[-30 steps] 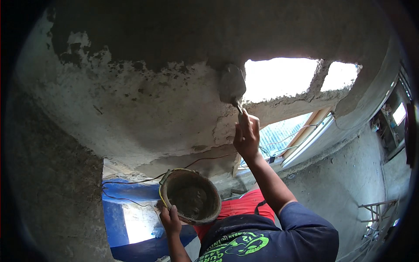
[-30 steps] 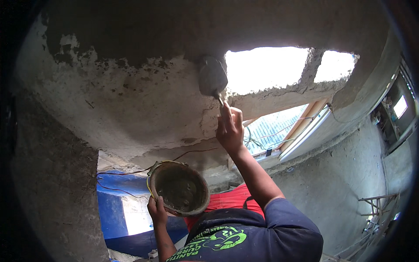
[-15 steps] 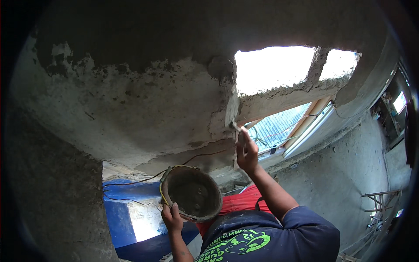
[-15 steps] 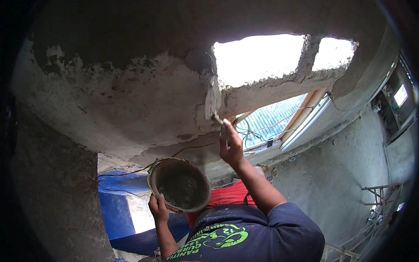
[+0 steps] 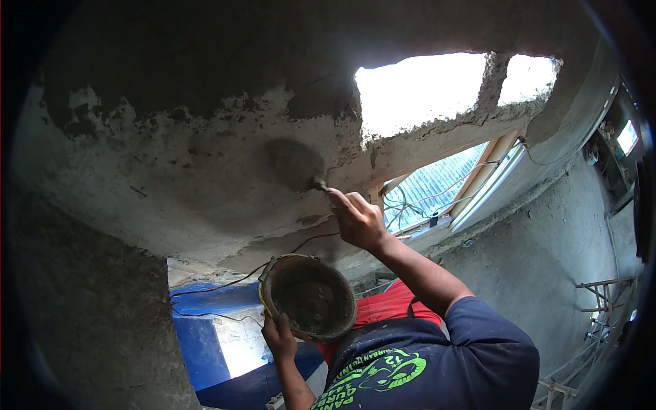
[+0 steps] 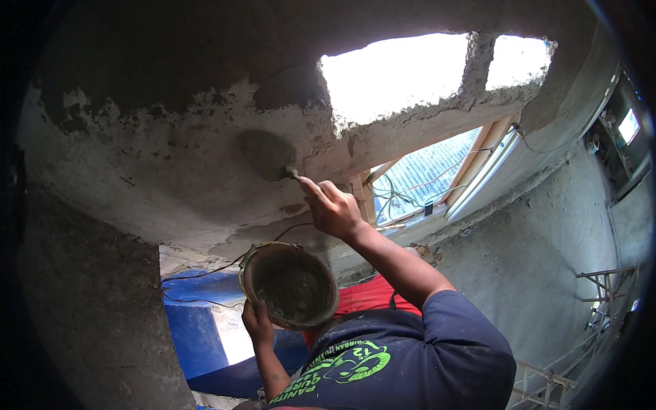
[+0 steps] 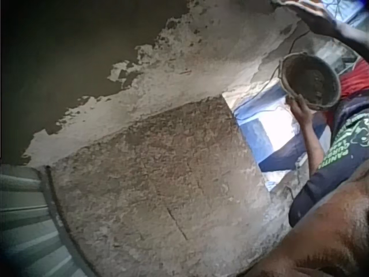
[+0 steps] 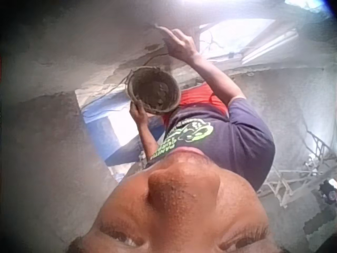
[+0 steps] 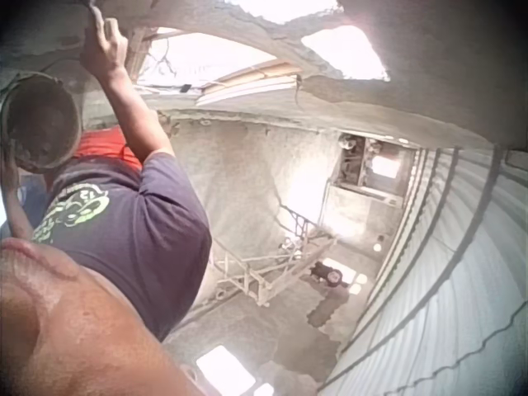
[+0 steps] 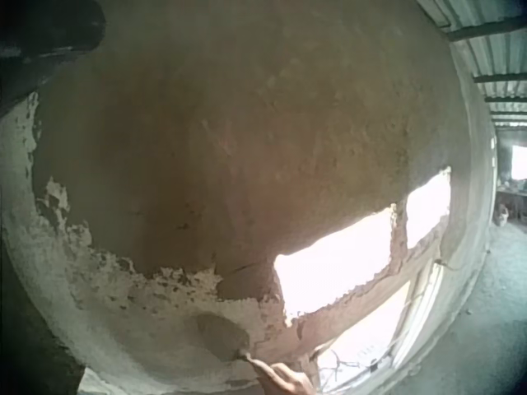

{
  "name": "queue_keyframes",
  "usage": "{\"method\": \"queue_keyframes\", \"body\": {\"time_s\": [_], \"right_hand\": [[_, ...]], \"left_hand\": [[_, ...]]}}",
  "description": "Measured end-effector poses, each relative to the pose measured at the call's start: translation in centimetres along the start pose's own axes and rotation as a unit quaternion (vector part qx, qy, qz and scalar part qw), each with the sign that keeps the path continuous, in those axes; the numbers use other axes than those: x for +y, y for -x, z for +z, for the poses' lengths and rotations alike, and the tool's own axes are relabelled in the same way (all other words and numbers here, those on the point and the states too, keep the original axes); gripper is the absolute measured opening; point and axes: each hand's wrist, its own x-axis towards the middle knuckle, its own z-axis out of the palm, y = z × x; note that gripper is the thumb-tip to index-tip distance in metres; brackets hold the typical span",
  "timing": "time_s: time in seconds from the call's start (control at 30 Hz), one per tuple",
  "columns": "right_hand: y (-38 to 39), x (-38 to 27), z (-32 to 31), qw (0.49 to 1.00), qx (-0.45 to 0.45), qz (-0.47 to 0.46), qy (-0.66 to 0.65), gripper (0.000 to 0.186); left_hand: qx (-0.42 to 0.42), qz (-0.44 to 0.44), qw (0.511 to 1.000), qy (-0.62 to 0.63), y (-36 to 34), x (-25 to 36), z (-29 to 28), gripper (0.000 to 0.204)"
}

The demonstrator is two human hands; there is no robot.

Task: Applying cement plaster to holes in a concrete ceiling using a trowel.

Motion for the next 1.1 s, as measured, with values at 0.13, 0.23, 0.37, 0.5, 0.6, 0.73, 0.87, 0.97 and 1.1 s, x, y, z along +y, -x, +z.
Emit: {"method": "queue_keyframes", "body": {"time_s": [0.13,0.23,0.37,0.5,0.6,0.73,0.87,0.97,1.1], "right_hand": [[-0.3,1.1,-0.8,0.982,0.183,0.004,-0.055,0.051],[-1.9,2.9,-1.1,0.984,0.170,0.058,-0.005,0.049],[0.7,4.9,0.6,0.987,0.134,0.083,0.012,0.056],[6.3,5.1,1.6,0.990,0.091,0.110,0.008,0.059],[9.9,4.0,0.1,0.985,0.051,0.147,-0.075,0.057],[6.0,3.5,-2.8,0.976,0.128,0.103,-0.142,0.049],[-3.2,3.1,-6.4,0.973,0.193,0.048,-0.121,0.048],[-4.8,4.3,-5.5,0.986,0.133,0.041,-0.094,0.049],[0.0,4.9,-2.8,0.999,0.030,0.036,0.015,0.046]], "left_hand": [[0.005,-0.041,0.999,-0.024,0.1,-1.0,-0.5,0.032],[0.012,-0.033,0.999,-0.001,-0.3,-0.3,-0.5,0.030],[0.010,-0.005,1.000,-0.004,-1.0,0.2,-0.3,0.026],[-0.025,-0.036,0.998,-0.047,-1.3,0.6,-0.2,0.027],[-0.028,-0.032,0.998,-0.038,-0.9,0.4,0.1,0.026],[-0.008,0.009,0.999,-0.032,-1.1,0.5,0.5,0.024],[-0.017,-0.022,0.999,-0.039,-0.9,1.1,0.0,0.026],[-0.009,-0.008,1.000,-0.025,-0.8,1.1,0.3,0.026],[0.000,0.003,1.000,-0.008,-0.7,1.3,0.5,0.026]]}}
